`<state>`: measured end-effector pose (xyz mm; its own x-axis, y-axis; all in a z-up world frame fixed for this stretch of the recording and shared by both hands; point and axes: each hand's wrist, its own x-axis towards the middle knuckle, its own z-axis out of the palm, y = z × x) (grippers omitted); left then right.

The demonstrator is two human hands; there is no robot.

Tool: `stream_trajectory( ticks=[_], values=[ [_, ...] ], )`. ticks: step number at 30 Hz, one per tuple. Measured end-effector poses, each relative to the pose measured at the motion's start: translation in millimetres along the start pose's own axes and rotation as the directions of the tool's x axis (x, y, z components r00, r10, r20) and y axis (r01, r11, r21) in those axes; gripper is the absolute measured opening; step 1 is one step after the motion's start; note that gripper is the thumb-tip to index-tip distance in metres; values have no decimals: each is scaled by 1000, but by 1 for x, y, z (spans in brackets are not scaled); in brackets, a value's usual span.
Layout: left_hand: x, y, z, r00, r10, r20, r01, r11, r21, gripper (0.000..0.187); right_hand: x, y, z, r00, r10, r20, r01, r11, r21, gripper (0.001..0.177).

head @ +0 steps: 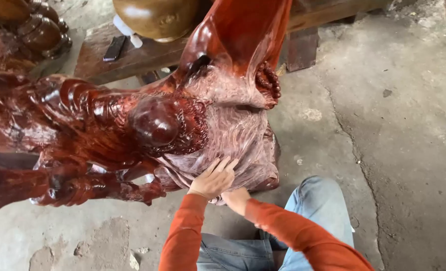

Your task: Hand-sanding an intricate wooden sculpture to smooth the surface and prepare it for finishing.

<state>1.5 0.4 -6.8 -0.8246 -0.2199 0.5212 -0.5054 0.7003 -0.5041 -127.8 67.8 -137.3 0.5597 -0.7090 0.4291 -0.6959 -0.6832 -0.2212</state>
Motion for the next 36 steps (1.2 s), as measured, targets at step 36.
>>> stream_trajectory(
  ticks=[36],
  values=[
    [28, -7, -33, 997, -75, -35, 75, 997, 2, 27, -56, 110, -58, 987, 126, -104, -156, 918, -364, 8]
  ],
)
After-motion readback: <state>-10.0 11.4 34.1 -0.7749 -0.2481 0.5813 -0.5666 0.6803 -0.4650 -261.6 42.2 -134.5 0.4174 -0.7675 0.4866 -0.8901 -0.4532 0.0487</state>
